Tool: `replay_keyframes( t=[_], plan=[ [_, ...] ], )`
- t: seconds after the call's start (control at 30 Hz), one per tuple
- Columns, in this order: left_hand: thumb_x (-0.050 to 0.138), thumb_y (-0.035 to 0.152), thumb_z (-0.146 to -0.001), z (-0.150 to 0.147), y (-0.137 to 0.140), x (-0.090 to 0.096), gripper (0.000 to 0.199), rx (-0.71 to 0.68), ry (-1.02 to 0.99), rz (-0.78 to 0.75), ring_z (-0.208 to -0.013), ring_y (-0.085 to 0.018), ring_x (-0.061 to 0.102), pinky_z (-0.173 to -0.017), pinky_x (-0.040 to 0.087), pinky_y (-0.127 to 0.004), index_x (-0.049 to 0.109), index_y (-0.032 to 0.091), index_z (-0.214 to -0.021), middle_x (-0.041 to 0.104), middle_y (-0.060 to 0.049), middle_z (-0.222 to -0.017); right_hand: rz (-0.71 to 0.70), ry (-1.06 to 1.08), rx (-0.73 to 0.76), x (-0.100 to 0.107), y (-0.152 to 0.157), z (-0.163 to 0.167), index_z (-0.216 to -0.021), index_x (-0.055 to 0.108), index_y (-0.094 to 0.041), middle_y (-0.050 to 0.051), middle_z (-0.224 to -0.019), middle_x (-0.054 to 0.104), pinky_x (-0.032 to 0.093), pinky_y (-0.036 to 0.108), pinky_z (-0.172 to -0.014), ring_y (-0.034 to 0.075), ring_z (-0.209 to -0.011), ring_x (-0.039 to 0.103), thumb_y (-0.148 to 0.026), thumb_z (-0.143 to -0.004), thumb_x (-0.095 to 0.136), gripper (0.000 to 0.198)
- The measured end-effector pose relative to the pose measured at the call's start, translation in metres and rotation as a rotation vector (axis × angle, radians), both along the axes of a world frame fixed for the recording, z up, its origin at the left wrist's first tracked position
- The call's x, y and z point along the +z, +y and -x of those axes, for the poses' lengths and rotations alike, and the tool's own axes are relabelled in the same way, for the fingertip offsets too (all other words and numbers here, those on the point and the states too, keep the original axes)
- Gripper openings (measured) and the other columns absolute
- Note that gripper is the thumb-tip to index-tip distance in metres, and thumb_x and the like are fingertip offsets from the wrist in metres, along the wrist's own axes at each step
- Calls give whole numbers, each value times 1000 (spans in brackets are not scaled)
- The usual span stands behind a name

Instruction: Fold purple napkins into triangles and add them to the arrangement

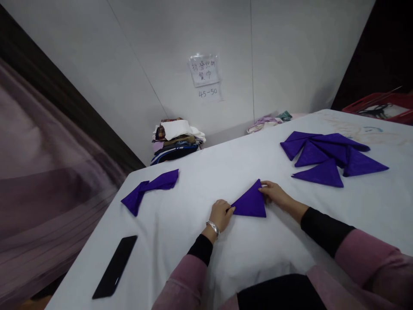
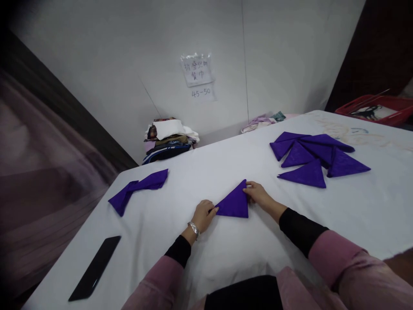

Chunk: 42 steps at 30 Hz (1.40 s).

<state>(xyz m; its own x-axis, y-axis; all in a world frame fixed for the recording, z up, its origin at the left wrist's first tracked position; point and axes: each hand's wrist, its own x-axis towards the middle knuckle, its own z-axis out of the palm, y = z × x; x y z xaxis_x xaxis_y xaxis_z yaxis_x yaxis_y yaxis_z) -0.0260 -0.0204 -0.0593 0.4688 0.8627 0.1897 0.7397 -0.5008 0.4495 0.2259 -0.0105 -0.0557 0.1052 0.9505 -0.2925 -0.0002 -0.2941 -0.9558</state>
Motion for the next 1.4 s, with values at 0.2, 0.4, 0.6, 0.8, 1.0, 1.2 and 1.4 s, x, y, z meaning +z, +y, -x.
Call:
replay_keyframes(
  t=[0.2,0.4,0.6,0.8,1.0,1.2,1.4],
  plan=[
    [49,40,-84,-1,0,1,34,89,21,26,-77,-16,52,-81,37,-35,56,19,-57,57,0,-65,-68,-83,-26,-4,7,-1,-110,52,-15,-8,-53,48,29,19,-33,7,-39,42,-15,-70,57,41],
    [53,42,-81,1,-1,-2,30,211,14,16,-83,-18,52,-85,35,-39,62,20,-63,60,-1,-72,-102,-130,-21,-10,13,-5,-117,48,-17,-7,-59,50,31,19,-35,7,-42,42,-17,-71,55,47],
    [51,39,-83,0,-2,-5,32,234,-10,25,-85,-19,52,-85,36,-39,59,20,-59,59,-2,-75,-114,-168,-9,-14,18,-6,-119,47,-17,-6,-60,50,31,20,-36,8,-41,41,-17,-71,54,48],
    [48,38,-85,-1,-4,-6,33,259,-36,11,-86,-19,51,-86,37,-39,57,20,-59,58,-2,-78,-133,-207,13,-14,22,-7,-121,47,-17,-4,-65,52,35,21,-41,9,-49,46,-17,-71,54,50],
    [49,38,-84,-3,-6,-9,31,274,-57,-5,-85,-19,50,-86,36,-39,55,19,-61,57,-2,-79,-138,-260,17,-19,27,-9,-122,48,-16,-4,-65,54,40,23,-48,11,-53,50,-17,-70,55,53],
    [53,35,-82,-3,-6,-13,28,302,-81,-59,-84,-18,50,-83,37,-37,56,19,-60,56,-2,-78,-144,-285,28,-25,31,-12,-122,48,-16,-4,-65,55,42,23,-53,11,-56,53,-14,-70,54,53],
    [55,33,-81,-5,-7,-14,26,324,-107,-96,-81,-18,50,-81,38,-35,54,19,-59,56,-2,-76,-135,-293,47,-28,35,-13,-123,45,-13,-4,-64,53,42,23,-52,11,-53,52,-13,-71,52,53]
  ],
)
